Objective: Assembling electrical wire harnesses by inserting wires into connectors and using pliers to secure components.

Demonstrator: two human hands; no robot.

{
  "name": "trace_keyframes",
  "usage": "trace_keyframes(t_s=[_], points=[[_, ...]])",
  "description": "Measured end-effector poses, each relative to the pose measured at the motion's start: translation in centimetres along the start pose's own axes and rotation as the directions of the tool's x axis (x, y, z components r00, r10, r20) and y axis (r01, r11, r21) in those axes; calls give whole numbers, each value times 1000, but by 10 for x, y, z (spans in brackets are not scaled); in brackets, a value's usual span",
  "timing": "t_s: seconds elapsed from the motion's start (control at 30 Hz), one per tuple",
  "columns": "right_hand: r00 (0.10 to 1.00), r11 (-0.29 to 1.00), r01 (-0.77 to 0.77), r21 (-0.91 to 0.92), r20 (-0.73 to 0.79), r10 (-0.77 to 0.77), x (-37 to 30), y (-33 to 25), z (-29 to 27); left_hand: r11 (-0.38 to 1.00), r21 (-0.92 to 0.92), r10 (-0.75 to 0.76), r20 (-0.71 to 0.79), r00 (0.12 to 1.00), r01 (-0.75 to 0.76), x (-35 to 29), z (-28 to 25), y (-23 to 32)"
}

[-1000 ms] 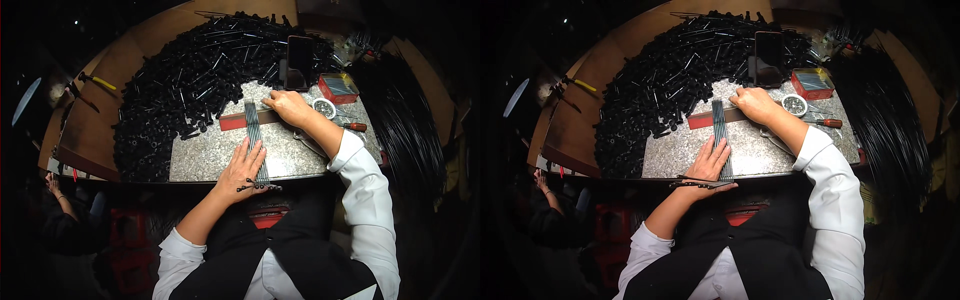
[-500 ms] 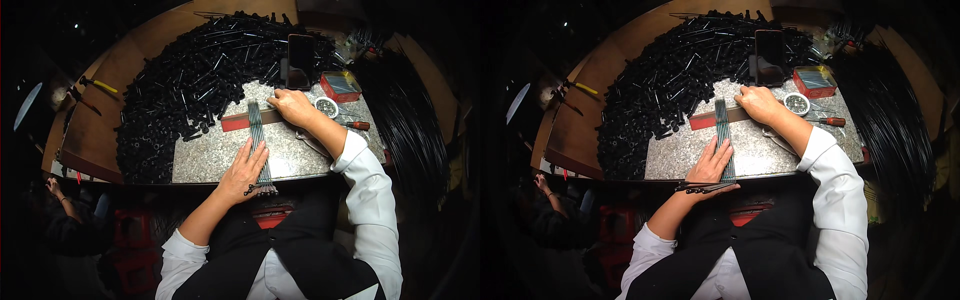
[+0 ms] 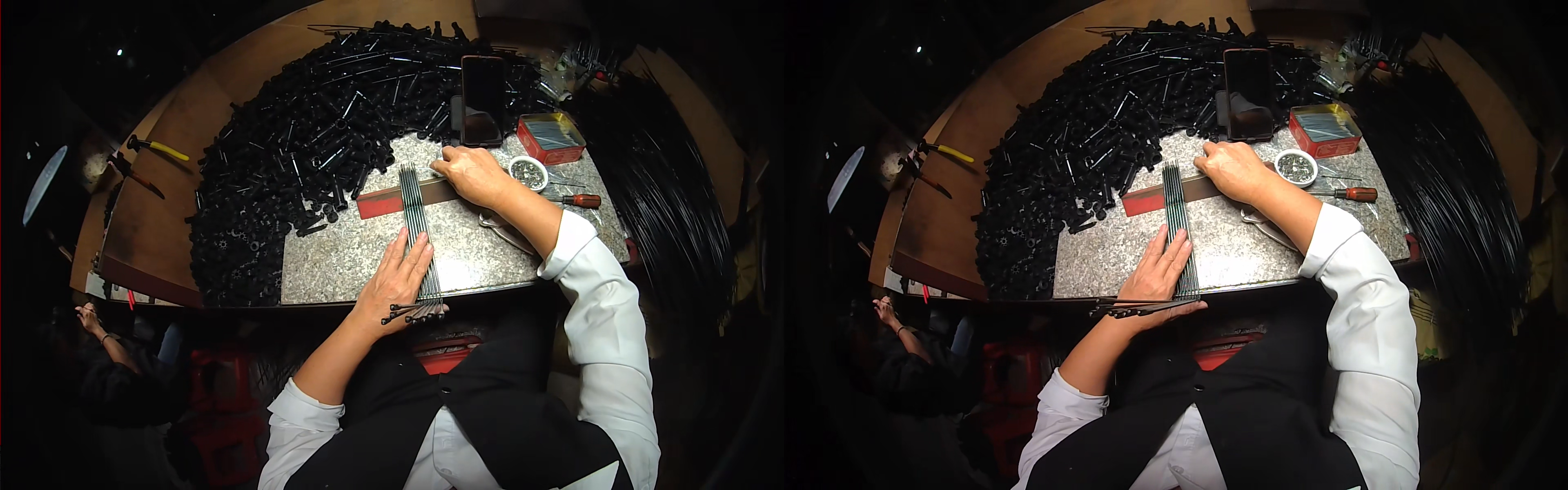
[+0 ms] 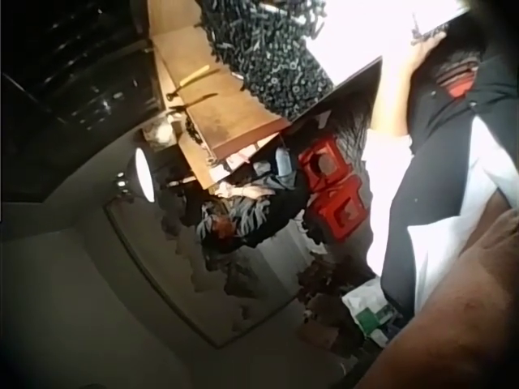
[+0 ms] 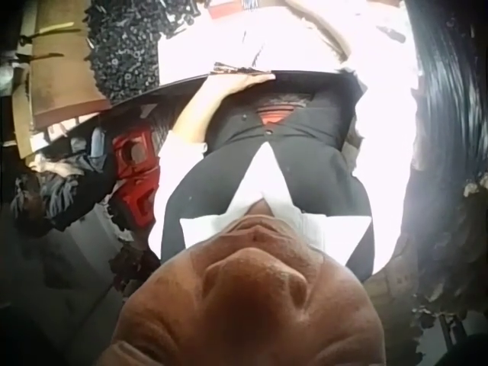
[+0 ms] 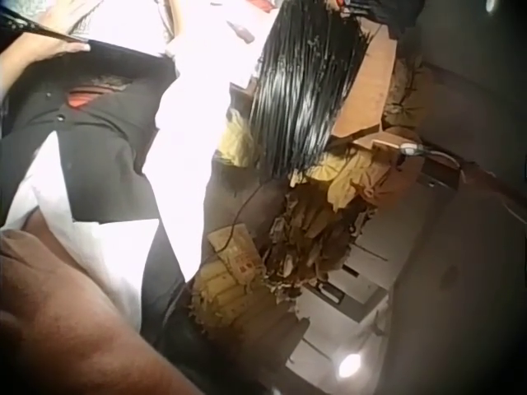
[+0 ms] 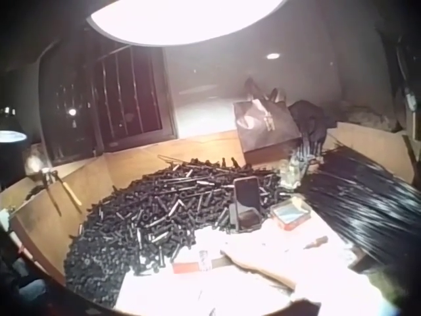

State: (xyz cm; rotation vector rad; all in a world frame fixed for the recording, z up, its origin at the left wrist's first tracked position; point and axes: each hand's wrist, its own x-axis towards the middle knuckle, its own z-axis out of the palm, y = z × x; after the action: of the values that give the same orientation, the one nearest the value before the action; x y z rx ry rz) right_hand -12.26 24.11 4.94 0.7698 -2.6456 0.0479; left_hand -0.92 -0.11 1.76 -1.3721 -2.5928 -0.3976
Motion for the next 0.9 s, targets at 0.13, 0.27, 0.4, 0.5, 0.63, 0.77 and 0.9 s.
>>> trace_keyframes(t_s=[0.13, 0.27, 0.4, 0.5, 0.63, 0.77, 0.9], points=[[997, 999, 26, 23, -76, -24, 0, 3, 6, 998, -56, 7, -28, 1000, -8, 2, -3, 1], [991, 998, 46, 52, -125, -39, 1, 4, 8, 998, -64, 7, -31, 1000, -9, 2, -5, 2], [999, 999, 22, 44, -27, -21, 1, 2, 4, 999, -51, 0, -12, 1000, -1, 2, -6, 3], [999, 995, 8, 97, -40, -4, 1, 7, 8, 1000, -31, -1, 1, 1000, 2, 2, -6, 3], [995, 986, -55, 159, -76, 68, 6, 10, 1, 1000, 24, 5, 9, 1000, -5, 1, -3, 0], [997, 971, -60, 230, 64, 46, 3, 16, -6, 999, 36, 17, -7, 1000, -16, 1, -2, -1], [997, 941, -62, 333, 63, 43, 3, 16, -4, 1000, -29, -10, -1, 1000, 10, 3, -7, 2]])
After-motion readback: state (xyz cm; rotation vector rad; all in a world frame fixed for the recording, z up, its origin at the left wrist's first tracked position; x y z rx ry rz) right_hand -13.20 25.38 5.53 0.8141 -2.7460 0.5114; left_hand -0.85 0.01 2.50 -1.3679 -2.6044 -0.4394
